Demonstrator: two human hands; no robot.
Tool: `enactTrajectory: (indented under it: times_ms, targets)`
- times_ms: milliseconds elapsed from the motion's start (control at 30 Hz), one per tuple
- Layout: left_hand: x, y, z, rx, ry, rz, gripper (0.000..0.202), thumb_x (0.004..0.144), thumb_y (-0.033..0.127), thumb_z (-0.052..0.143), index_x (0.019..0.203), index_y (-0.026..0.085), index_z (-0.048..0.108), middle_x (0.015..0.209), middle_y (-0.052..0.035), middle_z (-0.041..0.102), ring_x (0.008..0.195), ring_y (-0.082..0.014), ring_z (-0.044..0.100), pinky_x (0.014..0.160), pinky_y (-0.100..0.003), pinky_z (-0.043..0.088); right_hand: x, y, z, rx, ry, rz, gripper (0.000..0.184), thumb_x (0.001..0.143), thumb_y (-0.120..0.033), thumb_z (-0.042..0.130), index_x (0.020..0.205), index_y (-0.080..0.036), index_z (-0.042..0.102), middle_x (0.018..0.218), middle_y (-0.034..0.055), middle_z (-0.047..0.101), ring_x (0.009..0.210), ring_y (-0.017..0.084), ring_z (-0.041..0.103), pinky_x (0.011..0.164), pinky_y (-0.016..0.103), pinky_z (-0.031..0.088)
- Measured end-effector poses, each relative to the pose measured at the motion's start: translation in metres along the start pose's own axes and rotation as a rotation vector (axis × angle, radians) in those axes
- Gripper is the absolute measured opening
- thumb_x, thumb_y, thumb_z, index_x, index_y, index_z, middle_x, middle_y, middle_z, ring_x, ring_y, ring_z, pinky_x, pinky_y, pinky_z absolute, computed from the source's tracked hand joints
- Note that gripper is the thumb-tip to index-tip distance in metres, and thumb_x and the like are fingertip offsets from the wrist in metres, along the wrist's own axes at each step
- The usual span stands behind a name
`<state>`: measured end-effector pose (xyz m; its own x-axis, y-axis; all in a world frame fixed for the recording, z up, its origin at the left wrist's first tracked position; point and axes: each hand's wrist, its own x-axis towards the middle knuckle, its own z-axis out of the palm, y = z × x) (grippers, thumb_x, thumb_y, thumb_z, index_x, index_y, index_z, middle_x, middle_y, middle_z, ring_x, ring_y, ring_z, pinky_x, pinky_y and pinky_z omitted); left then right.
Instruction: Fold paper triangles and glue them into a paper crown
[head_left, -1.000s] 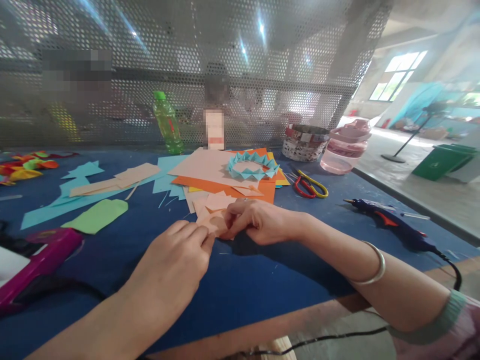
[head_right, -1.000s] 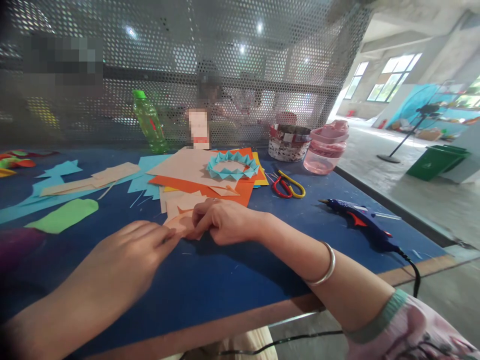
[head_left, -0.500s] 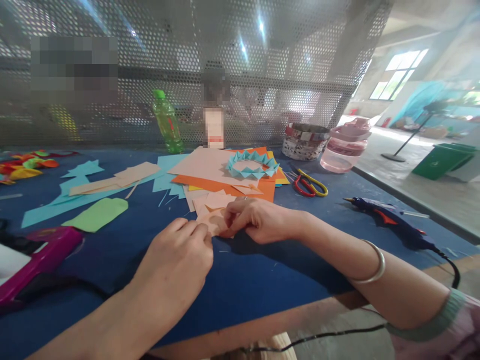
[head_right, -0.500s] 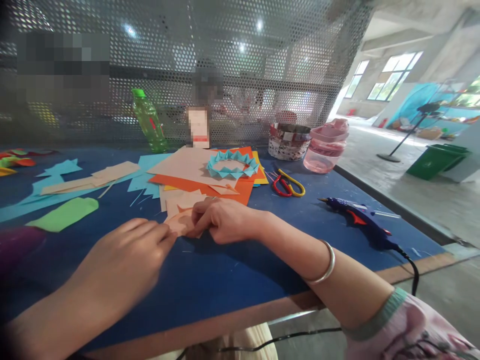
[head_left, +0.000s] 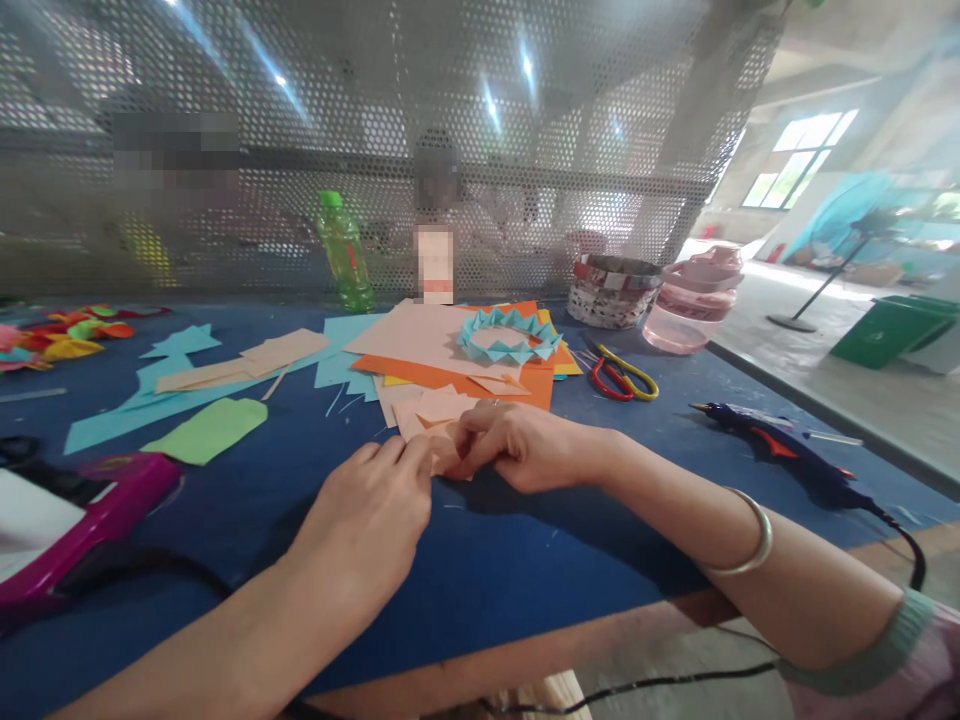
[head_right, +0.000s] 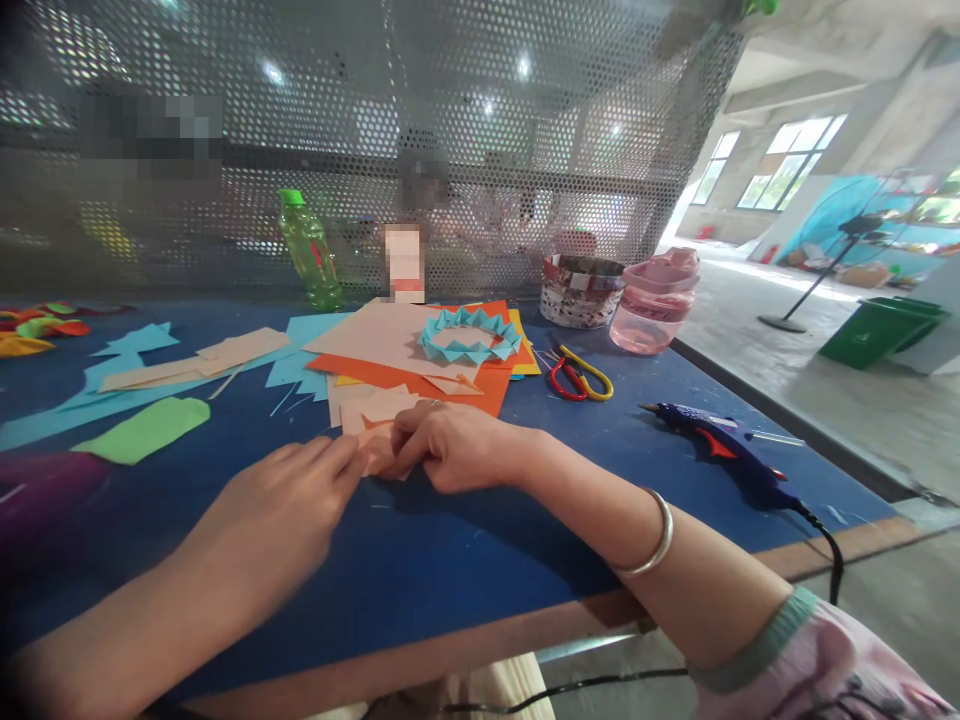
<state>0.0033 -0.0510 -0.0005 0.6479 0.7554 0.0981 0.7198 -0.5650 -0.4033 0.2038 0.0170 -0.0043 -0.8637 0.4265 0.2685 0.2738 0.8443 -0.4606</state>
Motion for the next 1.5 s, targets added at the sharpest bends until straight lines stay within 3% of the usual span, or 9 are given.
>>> enactTrajectory:
  times_ms: [200,333,433,667,1000,1300,1500]
  targets:
    - [-0.006,0.0,0.001,-0.09,0.096,0.015,0.04,0.067,-0.006,0.042,0.089,0.01,0.072,0.086,-0.0132,0.067,0.083,-0.0281,0.064,0.073,-0.042,0.054,0.0,0.002,0.003,0.007,0.0,0.005,0.047,0.066,0.008,0.045,0.09,-0.017,0.076,0.097,0.005,0.067,0.09,0.016,0.062,0.083,0.027,0.048]
    - [-0.004,-0.003,0.006,-0.268,0.085,-0.044,0.044,0.073,-0.006,0.039,0.101,0.012,0.068,0.1,-0.0122,0.066,0.092,-0.0256,0.064,0.083,-0.041,0.055,-0.001,0.003,0.003,-0.013,0.073,-0.003,0.047,0.066,0.008,0.045,0.094,-0.017,0.075,0.09,0.0049,0.066,0.087,0.016,0.061,0.082,0.027,0.049]
    - [-0.004,-0.005,0.01,-0.349,0.027,-0.056,0.044,0.077,-0.006,0.036,0.104,0.012,0.066,0.106,-0.0122,0.065,0.093,-0.0242,0.064,0.082,-0.04,0.056,-0.003,0.005,-0.004,-0.067,0.113,0.032,0.046,0.066,0.007,0.046,0.099,-0.015,0.071,0.101,0.0079,0.064,0.098,0.019,0.06,0.09,0.032,0.048]
    - [-0.004,-0.004,0.009,-0.326,0.022,-0.036,0.038,0.075,-0.004,0.041,0.097,0.014,0.067,0.103,-0.0121,0.067,0.097,-0.0262,0.064,0.084,-0.04,0.056,-0.006,0.011,-0.013,-0.031,0.047,0.041,0.045,0.064,0.006,0.052,0.103,-0.013,0.062,0.11,0.0104,0.061,0.109,0.021,0.056,0.1,0.039,0.044]
    - [-0.005,-0.003,0.008,-0.314,0.05,-0.059,0.044,0.082,-0.001,0.039,0.11,0.018,0.066,0.109,-0.0102,0.067,0.091,-0.0252,0.067,0.077,-0.042,0.058,-0.002,0.012,-0.009,0.003,0.105,0.062,0.018,0.082,-0.007,0.064,0.093,-0.018,0.072,0.107,0.0068,0.061,0.102,0.016,0.058,0.095,0.034,0.046]
    - [-0.003,-0.003,0.006,-0.347,0.016,-0.063,0.045,0.083,-0.001,0.036,0.112,0.018,0.066,0.107,-0.0094,0.067,0.089,-0.026,0.067,0.075,-0.043,0.058,0.0,0.014,-0.005,0.026,0.144,0.087,0.013,0.083,-0.01,0.066,0.086,-0.019,0.076,0.098,0.0041,0.064,0.094,0.014,0.06,0.088,0.03,0.048]
    - [-0.005,-0.003,0.004,-0.423,0.065,-0.04,0.049,0.08,-0.002,0.038,0.11,0.023,0.069,0.109,-0.006,0.068,0.09,-0.0218,0.068,0.076,-0.036,0.057,0.0,0.004,-0.007,0.03,0.062,0.057,0.011,0.083,-0.009,0.066,0.082,-0.018,0.073,0.093,0.0031,0.067,0.091,0.014,0.061,0.088,0.029,0.046]
